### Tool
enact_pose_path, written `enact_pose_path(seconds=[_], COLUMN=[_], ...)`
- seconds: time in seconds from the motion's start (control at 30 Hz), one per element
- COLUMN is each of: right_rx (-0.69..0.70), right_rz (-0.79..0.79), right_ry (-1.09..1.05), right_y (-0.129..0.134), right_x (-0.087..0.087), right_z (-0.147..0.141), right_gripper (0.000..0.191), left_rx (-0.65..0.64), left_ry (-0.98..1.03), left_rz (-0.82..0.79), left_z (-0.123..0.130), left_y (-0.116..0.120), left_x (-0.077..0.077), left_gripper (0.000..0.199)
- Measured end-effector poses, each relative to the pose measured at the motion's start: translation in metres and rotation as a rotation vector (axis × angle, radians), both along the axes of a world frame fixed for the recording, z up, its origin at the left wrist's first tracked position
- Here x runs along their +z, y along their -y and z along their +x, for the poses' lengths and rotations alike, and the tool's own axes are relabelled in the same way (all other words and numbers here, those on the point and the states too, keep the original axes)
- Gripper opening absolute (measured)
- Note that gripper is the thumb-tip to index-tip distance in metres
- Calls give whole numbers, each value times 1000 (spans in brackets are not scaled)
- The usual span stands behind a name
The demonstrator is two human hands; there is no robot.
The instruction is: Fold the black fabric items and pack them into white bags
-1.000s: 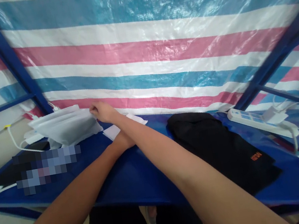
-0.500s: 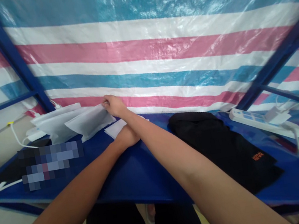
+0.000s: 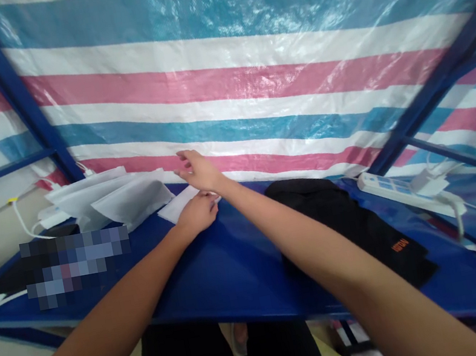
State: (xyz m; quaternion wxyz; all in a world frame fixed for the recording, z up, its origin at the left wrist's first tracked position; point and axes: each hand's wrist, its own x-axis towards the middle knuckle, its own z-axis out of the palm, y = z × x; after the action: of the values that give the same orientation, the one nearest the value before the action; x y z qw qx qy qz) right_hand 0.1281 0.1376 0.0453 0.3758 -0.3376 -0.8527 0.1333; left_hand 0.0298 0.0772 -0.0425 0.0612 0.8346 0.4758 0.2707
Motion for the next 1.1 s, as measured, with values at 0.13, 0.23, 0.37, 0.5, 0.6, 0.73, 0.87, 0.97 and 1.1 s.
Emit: enact_pose_path(seconds=[0.13, 0.23, 0.37, 0.5, 0.6, 0.73, 0.87, 0.97, 1.1], right_rx=[-113, -351, -554, -493, -494, -451, -385, -359, -301], right_rz=[38, 8, -187, -256, -227, -208, -202, -248, -338], right_ry=[411, 562, 706, 717, 658, 608, 552, 493, 398], right_y=[47, 87, 129, 145, 142, 133, 129, 128, 122], right_x=[7, -2, -23, -38, -42, -37, -21, -8, 2], right_z=[102, 178, 249, 274, 275, 272, 271, 268, 251], right_gripper=[31, 40, 84, 95, 80, 57, 49, 45, 44], left_rx=[128, 159, 187, 151, 107, 58, 31, 57, 121], left_ry=[-103, -90, -75, -51, 5, 112, 59, 1, -44], left_rz=[-7, -5, -3, -10, -9, -51, -46, -48, -52], left_z=[-3, -3, -1, 0, 3, 9, 10, 5, -3], left_y=[2, 3, 2, -1, 0, 5, 8, 6, 4], left_x=[4, 6, 7, 7, 7, 7, 9, 10, 12], left_gripper=[43, 44, 42, 41, 37, 31, 37, 39, 39])
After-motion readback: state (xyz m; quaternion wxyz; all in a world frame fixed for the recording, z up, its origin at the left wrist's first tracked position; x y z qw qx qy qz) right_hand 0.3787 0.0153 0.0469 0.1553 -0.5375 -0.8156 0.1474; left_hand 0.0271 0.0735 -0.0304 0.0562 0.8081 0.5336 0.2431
